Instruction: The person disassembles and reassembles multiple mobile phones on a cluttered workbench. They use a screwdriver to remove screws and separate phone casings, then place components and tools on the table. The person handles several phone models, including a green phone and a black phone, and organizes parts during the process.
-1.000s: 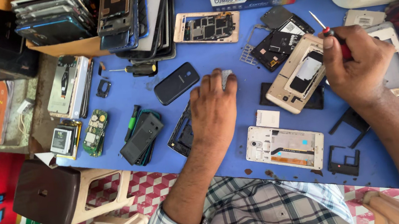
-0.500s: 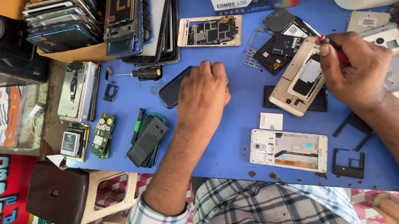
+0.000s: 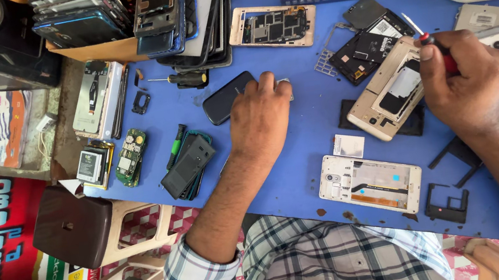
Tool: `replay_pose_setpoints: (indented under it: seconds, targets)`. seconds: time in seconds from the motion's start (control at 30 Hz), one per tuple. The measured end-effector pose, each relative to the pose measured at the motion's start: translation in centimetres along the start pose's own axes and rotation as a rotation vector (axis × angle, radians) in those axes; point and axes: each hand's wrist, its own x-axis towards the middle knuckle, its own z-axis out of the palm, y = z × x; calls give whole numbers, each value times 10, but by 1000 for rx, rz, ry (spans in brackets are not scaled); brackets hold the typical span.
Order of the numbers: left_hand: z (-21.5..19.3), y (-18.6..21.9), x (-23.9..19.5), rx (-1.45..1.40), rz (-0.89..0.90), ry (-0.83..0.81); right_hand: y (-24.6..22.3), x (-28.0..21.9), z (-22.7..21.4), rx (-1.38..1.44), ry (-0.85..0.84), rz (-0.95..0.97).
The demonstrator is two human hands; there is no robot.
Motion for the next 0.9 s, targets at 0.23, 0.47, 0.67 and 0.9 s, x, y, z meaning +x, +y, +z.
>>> replay_pose_setpoints:
  seconds: [0.23,0.47,0.67,0.9]
  targets:
    - [-8,-16,9,-160,-18,-67,3,-4,2,-36,17,22]
    - [-32,-48,52,-276,-105,181,-3,1,0,-19,27,39]
    - [-38,-56,32,-229,-161,120,-4,0,-1,-12,36,30]
    - [-27,-68,5,-88,-181,-203,-7,0,0,-11,-20,43]
